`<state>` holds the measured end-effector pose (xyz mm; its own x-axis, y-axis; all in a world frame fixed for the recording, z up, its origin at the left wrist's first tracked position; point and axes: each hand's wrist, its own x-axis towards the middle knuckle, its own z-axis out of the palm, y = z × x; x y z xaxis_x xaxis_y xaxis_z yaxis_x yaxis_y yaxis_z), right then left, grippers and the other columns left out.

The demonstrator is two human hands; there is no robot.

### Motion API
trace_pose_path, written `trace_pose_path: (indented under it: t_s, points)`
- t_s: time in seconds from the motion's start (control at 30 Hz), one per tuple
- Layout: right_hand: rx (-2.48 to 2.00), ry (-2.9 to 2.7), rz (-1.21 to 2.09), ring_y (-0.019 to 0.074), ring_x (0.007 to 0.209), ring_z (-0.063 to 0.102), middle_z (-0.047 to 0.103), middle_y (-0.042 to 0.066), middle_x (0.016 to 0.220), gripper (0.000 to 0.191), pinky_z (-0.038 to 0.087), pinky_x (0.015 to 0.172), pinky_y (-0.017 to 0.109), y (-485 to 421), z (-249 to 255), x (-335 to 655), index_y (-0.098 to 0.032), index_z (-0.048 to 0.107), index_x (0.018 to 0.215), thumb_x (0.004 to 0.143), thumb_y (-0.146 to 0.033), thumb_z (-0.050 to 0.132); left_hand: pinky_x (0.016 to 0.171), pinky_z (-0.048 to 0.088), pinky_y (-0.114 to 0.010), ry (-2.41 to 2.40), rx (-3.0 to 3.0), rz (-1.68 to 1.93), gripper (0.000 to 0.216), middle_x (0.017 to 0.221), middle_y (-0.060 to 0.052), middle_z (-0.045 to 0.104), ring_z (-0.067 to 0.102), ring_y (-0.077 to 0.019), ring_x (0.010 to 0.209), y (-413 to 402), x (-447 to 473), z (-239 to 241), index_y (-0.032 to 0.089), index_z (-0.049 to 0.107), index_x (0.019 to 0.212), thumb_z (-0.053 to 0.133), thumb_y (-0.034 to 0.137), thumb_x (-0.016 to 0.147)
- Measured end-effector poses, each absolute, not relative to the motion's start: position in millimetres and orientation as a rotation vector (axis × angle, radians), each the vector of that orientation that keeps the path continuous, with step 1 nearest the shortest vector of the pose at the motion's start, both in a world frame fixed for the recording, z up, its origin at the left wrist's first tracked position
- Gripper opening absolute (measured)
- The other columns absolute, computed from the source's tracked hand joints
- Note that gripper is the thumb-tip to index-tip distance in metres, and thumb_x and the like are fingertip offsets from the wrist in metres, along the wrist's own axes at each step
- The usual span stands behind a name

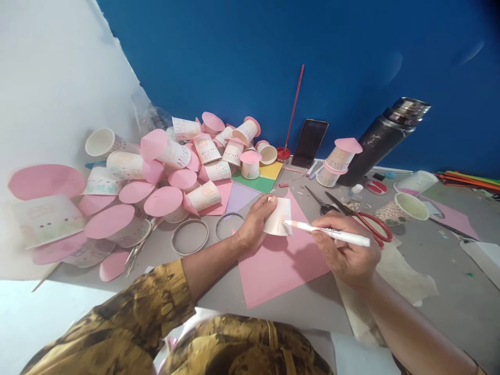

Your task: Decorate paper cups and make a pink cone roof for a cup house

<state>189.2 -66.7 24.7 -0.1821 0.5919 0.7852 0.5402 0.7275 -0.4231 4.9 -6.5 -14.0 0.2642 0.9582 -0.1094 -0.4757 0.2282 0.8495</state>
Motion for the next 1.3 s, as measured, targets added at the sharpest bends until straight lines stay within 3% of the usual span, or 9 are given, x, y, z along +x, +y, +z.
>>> trace_pose_path:
  t_s: [0.6,0.77,1.13,1.3]
  points:
    - [-0.917,-1.862,0.044,0.0154,0.058,0.061,0.068,0.000,0.070,0.006,0.049,0.056,0.029,-65.6,28.0,188.2,-0.021,0.068,0.094,0.092,-0.016,0.067,0.056,0.038,-0.027,0.762,0.864,1.100,0.047,0.075,0.001,0.060,0.052,-0.0134,0.062,-8.6,4.1,-12.8,0.018,0.065,0.097,0.080,0.058,0.076]
    - [-0.816,-1.953,0.217,0.0162,0.060,0.063,0.069,0.001,0.072,0.007,0.052,0.059,0.030,-65.9,28.4,188.5,-0.021,0.067,0.092,0.093,-0.015,0.062,0.057,0.037,-0.027,0.772,0.882,1.104,0.044,0.073,0.001,0.059,0.051,-0.0135,0.061,-7.9,4.1,-12.5,0.018,0.066,0.095,0.079,0.057,0.078]
    - [-0.886,-1.899,0.171,0.0175,0.061,0.065,0.070,0.001,0.072,0.008,0.051,0.058,0.031,-67.3,25.9,190.7,-0.022,0.070,0.092,0.092,-0.017,0.063,0.058,0.039,-0.028,0.718,0.808,1.105,0.038,0.075,-0.001,0.059,0.054,-0.0156,0.065,-7.2,4.7,-13.1,0.017,0.069,0.091,0.080,0.052,0.079]
    - [-0.955,-1.815,0.107,0.0137,0.053,0.057,0.069,-0.001,0.071,0.007,0.047,0.054,0.029,-66.8,25.2,192.1,-0.023,0.071,0.094,0.091,-0.017,0.067,0.059,0.043,-0.028,0.700,0.791,1.094,0.039,0.078,-0.002,0.060,0.056,-0.0167,0.067,-6.8,4.0,-13.7,0.017,0.071,0.092,0.079,0.052,0.079]
